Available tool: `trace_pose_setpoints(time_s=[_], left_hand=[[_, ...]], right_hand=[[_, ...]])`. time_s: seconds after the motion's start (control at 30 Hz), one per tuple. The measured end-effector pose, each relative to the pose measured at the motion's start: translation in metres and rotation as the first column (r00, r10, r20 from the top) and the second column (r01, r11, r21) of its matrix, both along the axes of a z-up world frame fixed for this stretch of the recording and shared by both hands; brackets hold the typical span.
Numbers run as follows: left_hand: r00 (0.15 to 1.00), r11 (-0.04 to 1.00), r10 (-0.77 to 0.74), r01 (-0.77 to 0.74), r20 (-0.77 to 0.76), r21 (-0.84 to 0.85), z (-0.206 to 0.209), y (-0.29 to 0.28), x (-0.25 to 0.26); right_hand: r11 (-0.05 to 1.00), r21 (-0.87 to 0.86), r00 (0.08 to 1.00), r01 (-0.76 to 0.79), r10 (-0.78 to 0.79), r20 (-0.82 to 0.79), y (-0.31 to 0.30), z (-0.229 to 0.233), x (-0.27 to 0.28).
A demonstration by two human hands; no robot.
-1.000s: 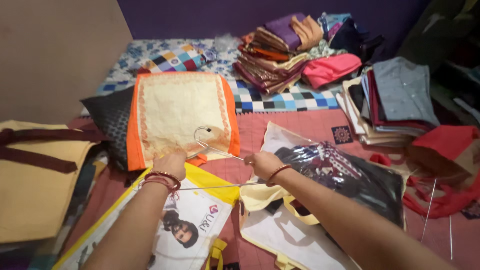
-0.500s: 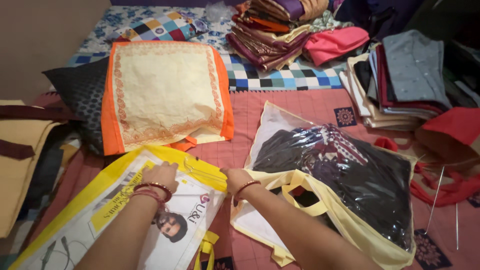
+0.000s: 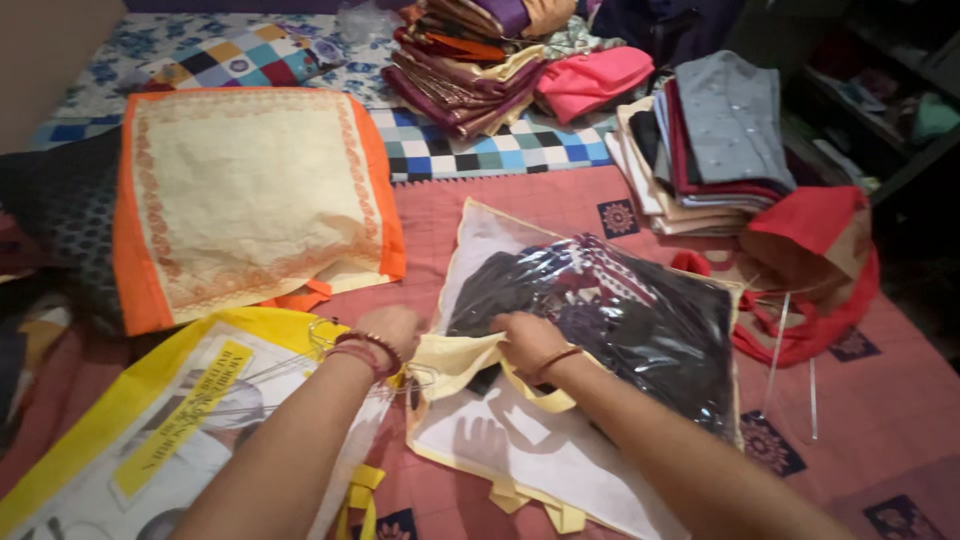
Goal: The person removes jackets from plastic bags, places them on hangers, and hangs them in a wardrobe. The person handles a pink jacket, a black jacket, and a light purple jacket, placing each on a hanger and hanging it on the wardrobe rail.
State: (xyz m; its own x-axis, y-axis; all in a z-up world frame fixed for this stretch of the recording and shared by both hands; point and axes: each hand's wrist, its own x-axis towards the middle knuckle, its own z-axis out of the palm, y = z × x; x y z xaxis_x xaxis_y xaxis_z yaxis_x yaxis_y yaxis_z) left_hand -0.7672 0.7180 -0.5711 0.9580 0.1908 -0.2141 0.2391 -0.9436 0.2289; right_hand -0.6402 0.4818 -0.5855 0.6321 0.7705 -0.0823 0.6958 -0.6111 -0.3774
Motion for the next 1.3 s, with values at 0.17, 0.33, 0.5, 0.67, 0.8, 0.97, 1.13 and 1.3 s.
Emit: trace_pose_setpoints(time_s=[0.17, 0.33, 0.5, 0.67, 0.8, 0.97, 1.13, 1.3], left_hand=[[0.991, 0.993, -0.088, 0.096, -0.096, 0.074, -0.001, -0.069, 0.059], [0.982, 0.981, -0.187, 0.187, -0.008, 0.057, -0.006, -0.142, 0.085], [0.931, 0.942, -0.333, 0.32, 0.152, 0.104, -0.035, -0.212, 0.096], [0.735, 0.814, -0.533, 0.31, 0.419, 0.491, -0.106, -0.252, 0.116], [0.843, 0.879, -0.41, 0.263, 0.349, 0.397, -0.103, -0.26, 0.128], [0.722, 0.908, -0.374, 0.159, 0.582, 0.387, -0.052, -0.261, 0.144], [0.827, 0.95, -0.272, 0.15, 0.492, 0.273, -0.017, -0.258, 0.178], [0.933, 0.979, -0.127, 0.063, 0.336, 0.195, 0.009, -0.256, 0.187]], right_hand=[[0.934, -0.331, 0.991, 0.131, -0.115, 0.068, -0.076, 0.012, 0.026], [0.869, -0.459, 0.982, 0.184, -0.145, 0.118, -0.131, 0.025, 0.01], [0.906, -0.356, 0.961, 0.229, -0.153, 0.229, -0.168, -0.003, -0.018], [0.929, -0.304, 0.952, 0.211, -0.125, 0.278, -0.207, -0.046, 0.001], [0.941, -0.239, 0.944, 0.238, -0.167, 0.283, -0.232, -0.036, 0.033], [0.948, -0.037, 0.863, 0.317, -0.272, 0.425, -0.25, -0.008, 0.069], [0.951, 0.114, 0.848, 0.289, -0.309, 0.431, -0.262, 0.003, 0.067], [0.969, 0.245, 0.989, 0.018, -0.053, 0.137, -0.255, -0.014, 0.037]])
